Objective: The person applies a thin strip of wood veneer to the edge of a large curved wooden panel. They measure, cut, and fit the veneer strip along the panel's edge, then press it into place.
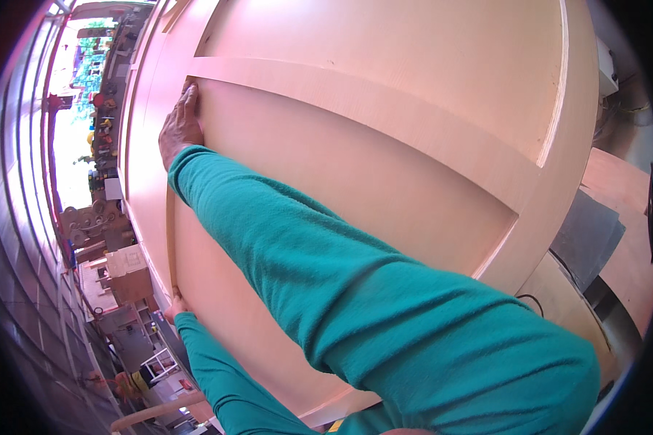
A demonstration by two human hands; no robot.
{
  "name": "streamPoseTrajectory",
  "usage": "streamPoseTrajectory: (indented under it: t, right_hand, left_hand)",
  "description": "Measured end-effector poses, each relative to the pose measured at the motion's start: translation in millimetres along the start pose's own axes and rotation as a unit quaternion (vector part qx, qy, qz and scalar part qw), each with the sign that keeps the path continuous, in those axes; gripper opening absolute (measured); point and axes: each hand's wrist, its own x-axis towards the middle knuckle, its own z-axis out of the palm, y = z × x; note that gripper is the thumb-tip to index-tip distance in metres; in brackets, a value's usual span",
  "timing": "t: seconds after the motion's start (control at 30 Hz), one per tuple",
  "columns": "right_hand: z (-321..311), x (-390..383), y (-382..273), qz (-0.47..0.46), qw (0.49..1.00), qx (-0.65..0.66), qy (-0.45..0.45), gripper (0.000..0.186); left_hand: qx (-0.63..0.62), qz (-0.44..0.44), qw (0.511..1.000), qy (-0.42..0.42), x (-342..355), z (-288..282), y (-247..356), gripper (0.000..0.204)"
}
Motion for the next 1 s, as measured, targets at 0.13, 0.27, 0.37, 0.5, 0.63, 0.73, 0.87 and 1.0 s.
streamPoseTrajectory:
  t: [0.13,0.27,0.37,0.5,0.63,0.73,0.87,1.0]
  right_hand:
    - [-3,-11,-8,0.003,1.0,-0.009,0.0,0.061]
    - [-1,-7,-6,0.03,0.999,-0.017,0.018,0.062]
    - [3,-9,-8,0.026,0.999,0.025,0.019,0.06]
    - [0,2,-10,0.049,0.998,0.037,0.024,0.063]
    - [-2,-11,-11,0.005,0.999,0.031,-0.014,0.073]
    - [1,-5,6,0.006,1.0,0.027,0.011,0.069]
    - [-12,-12,2,-0.043,0.998,0.014,-0.036,0.078]
    - [-36,-7,33,-0.12,0.987,0.01,-0.103,0.066]
  left_hand:
    - [0.021,0.066,0.993,0.093,3,4,-23,0.062]
    - [0.1,0.114,0.986,0.074,-9,5,-12,0.05]
    - [0.111,0.112,0.985,0.065,-30,-2,2,0.048]
    - [0.088,0.193,0.97,0.123,-23,-2,7,0.045]
    - [-0.003,0.417,0.9,0.129,-65,0,32,0.041]
    - [-0.054,0.494,0.859,0.12,-128,-14,107,0.034]
    - [-0.078,0.372,0.923,0.06,-113,0,100,0.026]
    - [-0.023,0.36,0.929,0.084,-122,-2,116,0.026]
